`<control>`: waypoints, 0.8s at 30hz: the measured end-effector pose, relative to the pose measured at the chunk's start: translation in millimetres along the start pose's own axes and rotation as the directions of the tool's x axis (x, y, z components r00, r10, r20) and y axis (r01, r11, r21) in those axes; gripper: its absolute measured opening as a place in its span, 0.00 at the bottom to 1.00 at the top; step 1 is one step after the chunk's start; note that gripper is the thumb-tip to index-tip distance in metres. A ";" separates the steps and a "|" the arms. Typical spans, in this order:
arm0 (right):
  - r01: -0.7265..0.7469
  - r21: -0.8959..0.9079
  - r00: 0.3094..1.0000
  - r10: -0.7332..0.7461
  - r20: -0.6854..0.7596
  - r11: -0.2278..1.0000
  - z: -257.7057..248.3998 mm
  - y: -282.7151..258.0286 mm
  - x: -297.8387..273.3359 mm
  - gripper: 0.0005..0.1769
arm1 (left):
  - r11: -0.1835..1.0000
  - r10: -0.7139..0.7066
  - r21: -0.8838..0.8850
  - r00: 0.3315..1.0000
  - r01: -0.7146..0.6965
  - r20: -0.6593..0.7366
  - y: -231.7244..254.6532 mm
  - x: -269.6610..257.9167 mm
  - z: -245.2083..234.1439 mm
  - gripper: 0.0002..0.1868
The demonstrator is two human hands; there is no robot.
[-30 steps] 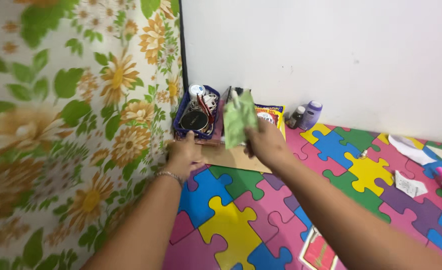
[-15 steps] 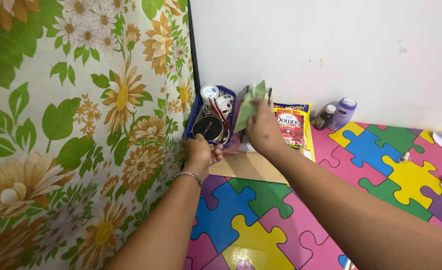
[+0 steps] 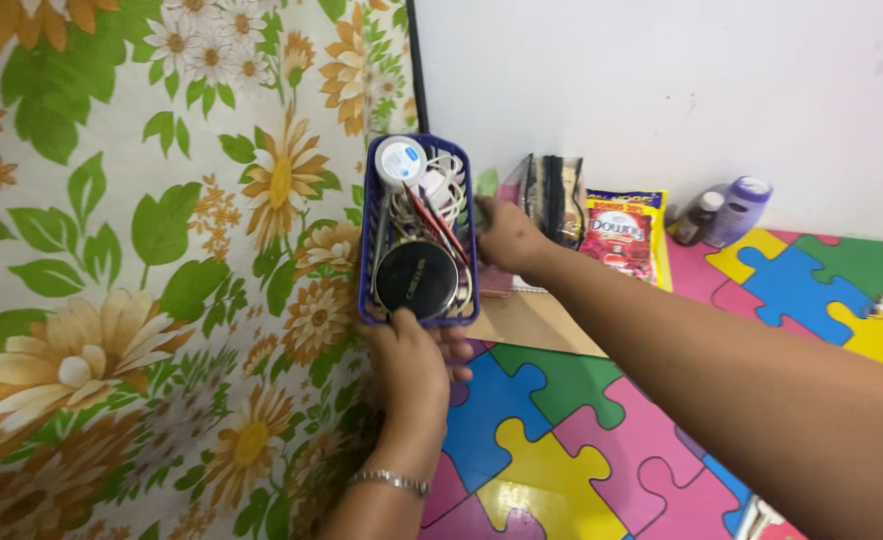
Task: The person organizes various household items on a colorful puzzle mat, including a packet of detergent, a small pouch, a hair clip, a comb, and a black handbag. They place items into a clear pouch and a blue wall bag, then move the handbag to a nearby shelf.
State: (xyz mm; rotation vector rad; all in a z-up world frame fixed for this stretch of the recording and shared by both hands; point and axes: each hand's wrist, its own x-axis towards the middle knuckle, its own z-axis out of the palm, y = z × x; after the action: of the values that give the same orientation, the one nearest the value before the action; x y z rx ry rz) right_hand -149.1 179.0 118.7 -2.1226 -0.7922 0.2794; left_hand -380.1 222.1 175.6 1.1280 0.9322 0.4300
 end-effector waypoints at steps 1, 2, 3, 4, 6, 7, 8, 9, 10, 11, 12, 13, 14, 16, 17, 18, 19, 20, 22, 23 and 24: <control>0.013 -0.037 1.000 -0.013 0.000 0.999 6.5 7.4 8.2 0.32 | 1.000 -0.008 0.023 0.999 0.009 -0.034 -1.4 -2.7 -3.8 0.16; 0.023 -0.074 1.000 -0.023 -0.001 0.997 13.2 17.3 16.2 0.31 | 1.000 -0.014 -0.004 0.999 0.014 -0.047 -3.4 -5.7 -7.0 0.15; -0.004 -0.203 0.997 0.020 0.077 0.979 20.8 27.9 25.2 0.29 | 0.999 -0.020 -0.032 0.998 0.018 -0.059 -5.5 -8.7 -10.6 0.14; -0.018 -0.331 0.986 0.071 0.148 0.944 27.9 38.1 35.0 0.26 | 0.998 -0.026 -0.062 0.997 0.021 -0.071 -7.3 -10.5 -13.3 0.15; 0.028 -0.454 0.969 0.086 0.230 0.891 40.0 57.1 50.2 0.24 | 0.999 -0.023 -0.042 0.997 0.020 -0.069 -11.5 -11.2 -17.3 0.16; 0.077 -0.452 0.967 0.043 0.251 0.888 44.3 64.6 55.3 0.23 | 0.999 -0.022 -0.033 0.997 0.019 -0.068 -14.5 -10.6 -19.4 0.17; 0.123 -0.453 0.963 0.004 0.270 0.883 46.3 71.4 57.6 0.23 | 0.998 -0.035 -0.050 0.998 0.032 -0.060 -18.0 -9.2 -20.9 0.17; 0.156 -0.424 0.955 -0.027 0.295 0.892 48.2 75.1 58.6 0.23 | 0.997 -0.048 -0.067 0.997 0.045 -0.052 -20.7 -6.9 -23.0 0.17; 0.189 -0.395 0.946 -0.058 0.319 0.899 47.3 75.9 58.8 0.23 | 0.995 -0.061 -0.086 0.997 0.057 -0.042 -23.5 -5.6 -23.7 0.17; 0.221 -0.366 0.935 -0.090 0.342 0.904 45.2 73.6 57.2 0.23 | 0.995 -0.062 -0.080 0.997 0.058 -0.043 -26.3 -5.9 -24.6 0.17; 0.148 -0.404 0.954 -0.022 0.300 0.903 43.9 67.7 53.1 0.28 | 0.996 -0.062 -0.071 0.997 0.058 -0.045 -27.8 -6.8 -27.0 0.17; 0.074 -0.439 0.966 0.045 0.254 0.895 41.4 59.0 46.7 0.34 | 0.996 -0.062 -0.062 0.997 0.059 -0.047 -28.1 -7.7 -28.7 0.17; 0.002 -0.470 0.973 0.108 0.206 0.883 38.7 46.5 39.4 0.41 | 0.997 -0.054 -0.058 0.997 0.052 -0.047 -27.3 -7.9 -29.7 0.16; -0.103 -0.455 0.973 0.184 0.138 0.884 26.9 18.1 18.1 0.50 | 0.998 -0.041 -0.048 0.998 0.039 -0.045 -25.7 -6.8 -29.3 0.15; -0.156 -0.446 0.969 0.224 0.103 0.881 19.3 3.5 5.4 0.55 | 0.999 -0.022 -0.039 0.999 0.021 -0.037 -25.5 -4.5 -28.7 0.15; -0.225 -0.401 0.950 0.291 0.111 0.888 10.5 -9.7 -7.4 0.56 | 1.000 -0.004 -0.029 1.000 0.003 -0.022 -26.6 -0.3 -26.3 0.15; -0.293 -0.355 0.927 0.355 0.122 0.888 2.5 -21.6 -19.7 0.57 | 1.000 0.015 -0.020 1.000 -0.015 -0.007 -28.9 5.1 -23.7 0.16; -0.363 -0.312 0.898 0.419 0.134 0.878 -7.2 -30.0 -32.9 0.58 | 0.999 0.024 -0.028 0.999 -0.023 0.027 -31.8 12.4 -18.7 0.16; -0.290 -0.274 0.944 0.321 0.073 0.917 -29.1 -34.2 -65.7 0.47 | 0.998 0.046 -0.044 0.995 -0.042 0.093 -38.3 31.2 -9.2 0.20; -0.250 -0.256 0.962 0.269 0.040 0.934 -37.2 -33.3 -82.7 0.43 | 0.998 0.041 -0.052 0.993 -0.036 0.110 -41.3 42.9 -4.5 0.19; -0.172 -0.267 0.983 0.183 0.018 0.948 -46.5 -30.3 -101.9 0.41 | 0.998 0.037 -0.061 0.990 -0.029 0.134 -43.0 57.8 4.0 0.18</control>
State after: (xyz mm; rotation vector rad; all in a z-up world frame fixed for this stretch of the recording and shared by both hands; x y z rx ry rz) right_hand -220.6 99.5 163.8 -2.4534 -0.6939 0.3297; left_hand -350.5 243.7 113.4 1.1061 0.7792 0.4001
